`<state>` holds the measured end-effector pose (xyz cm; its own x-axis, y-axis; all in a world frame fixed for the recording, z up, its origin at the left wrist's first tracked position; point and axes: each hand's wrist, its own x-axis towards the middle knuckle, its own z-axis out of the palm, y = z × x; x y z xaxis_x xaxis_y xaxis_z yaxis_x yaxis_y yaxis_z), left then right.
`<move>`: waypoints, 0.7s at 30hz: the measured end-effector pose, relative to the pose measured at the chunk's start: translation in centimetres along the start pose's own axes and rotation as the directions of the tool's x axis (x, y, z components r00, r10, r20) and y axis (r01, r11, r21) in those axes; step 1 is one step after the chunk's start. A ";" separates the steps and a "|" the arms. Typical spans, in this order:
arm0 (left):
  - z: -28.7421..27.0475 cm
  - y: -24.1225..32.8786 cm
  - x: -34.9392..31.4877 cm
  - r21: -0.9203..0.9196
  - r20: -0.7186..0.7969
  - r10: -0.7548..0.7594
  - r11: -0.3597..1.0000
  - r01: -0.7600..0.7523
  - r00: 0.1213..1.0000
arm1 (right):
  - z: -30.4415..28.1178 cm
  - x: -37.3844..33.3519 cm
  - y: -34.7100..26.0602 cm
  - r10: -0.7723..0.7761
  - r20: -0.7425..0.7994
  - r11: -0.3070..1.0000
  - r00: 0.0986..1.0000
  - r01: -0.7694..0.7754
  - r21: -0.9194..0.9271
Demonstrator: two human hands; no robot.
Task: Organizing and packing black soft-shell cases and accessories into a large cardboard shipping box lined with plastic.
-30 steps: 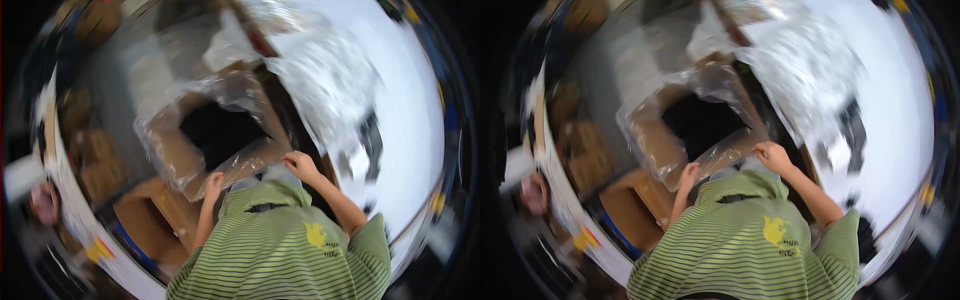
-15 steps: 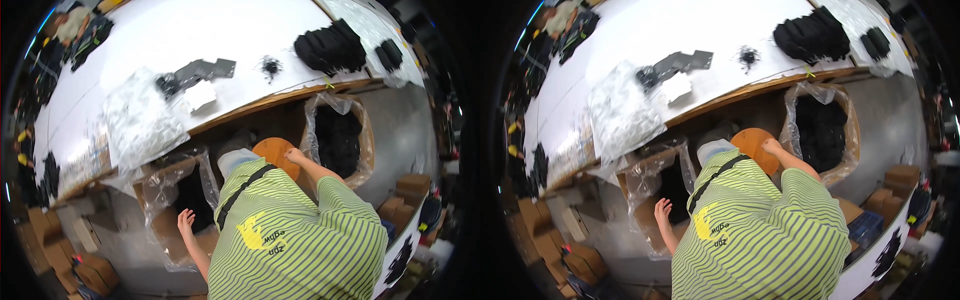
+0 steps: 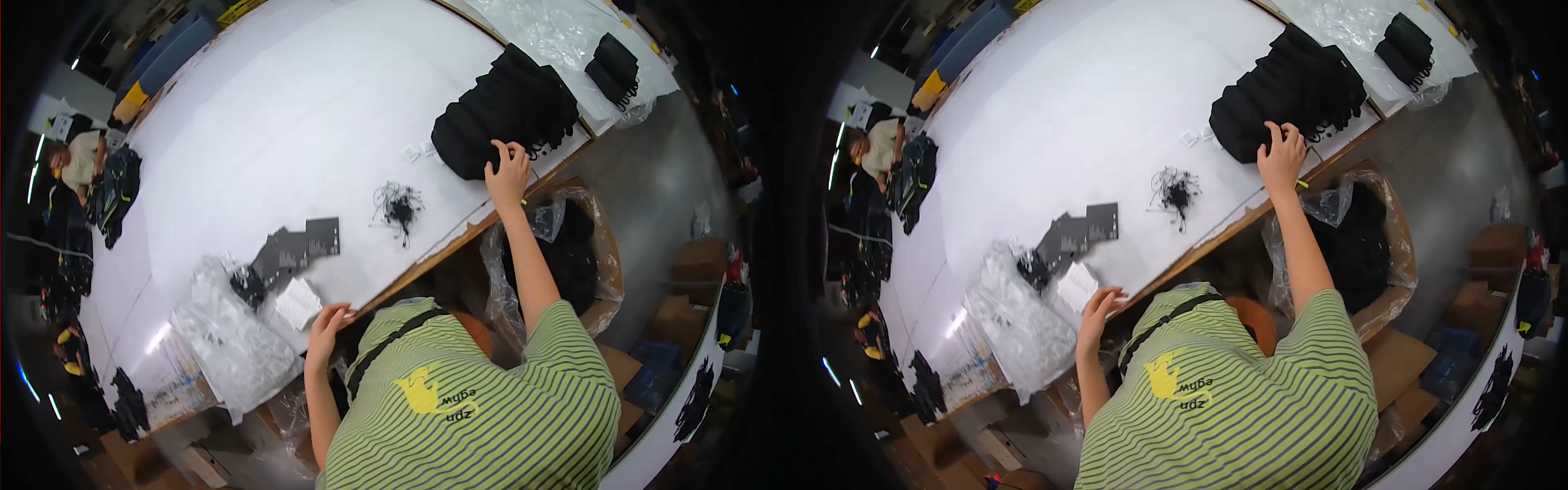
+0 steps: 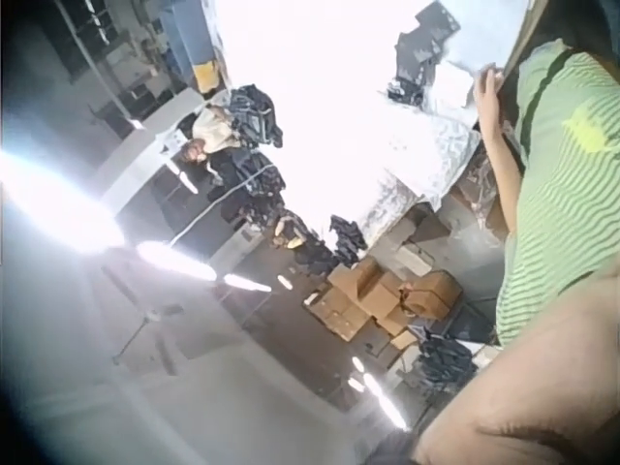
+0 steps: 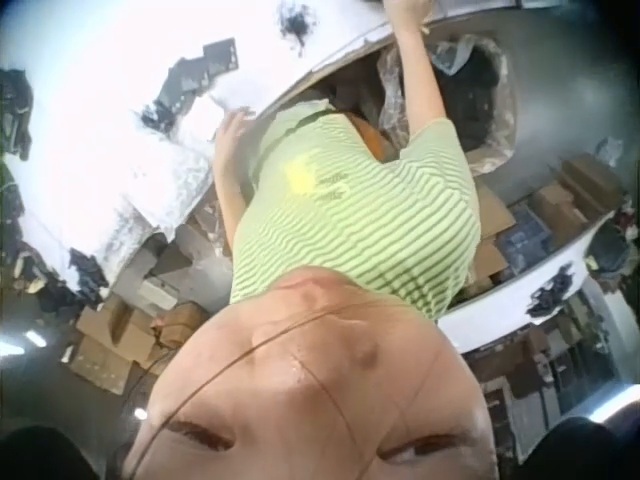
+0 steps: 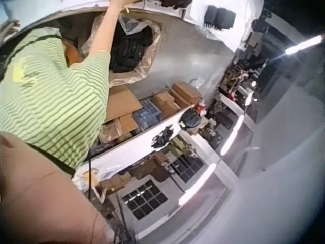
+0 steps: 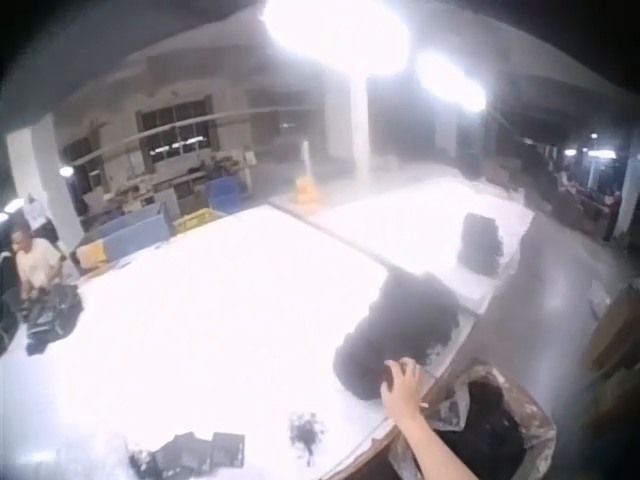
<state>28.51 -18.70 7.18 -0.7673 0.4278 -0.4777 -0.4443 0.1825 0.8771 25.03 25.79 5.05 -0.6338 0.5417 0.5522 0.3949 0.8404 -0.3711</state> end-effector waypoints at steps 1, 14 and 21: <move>1.1 1.6 2.7 0.046 0.049 0.040 0.998 -0.042 0.998 | 0.8 1.5 0.3 -0.020 0.033 0.997 0.999 0.022 -0.071; 24.2 7.1 32.8 -0.013 0.120 -0.141 0.990 0.144 0.983 | -0.9 7.7 1.4 0.152 0.335 0.908 0.930 -0.266 0.325; 21.0 10.1 32.8 -0.139 0.021 0.117 0.984 -0.113 0.993 | -2.5 8.2 -0.6 0.157 0.596 0.251 0.787 -0.616 0.747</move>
<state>8.55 15.74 1.43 -0.8043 0.4648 -0.3702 -0.4145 0.0077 0.9100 21.30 29.74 11.66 -0.8334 0.5485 -0.0685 -0.0075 -0.1351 -0.9908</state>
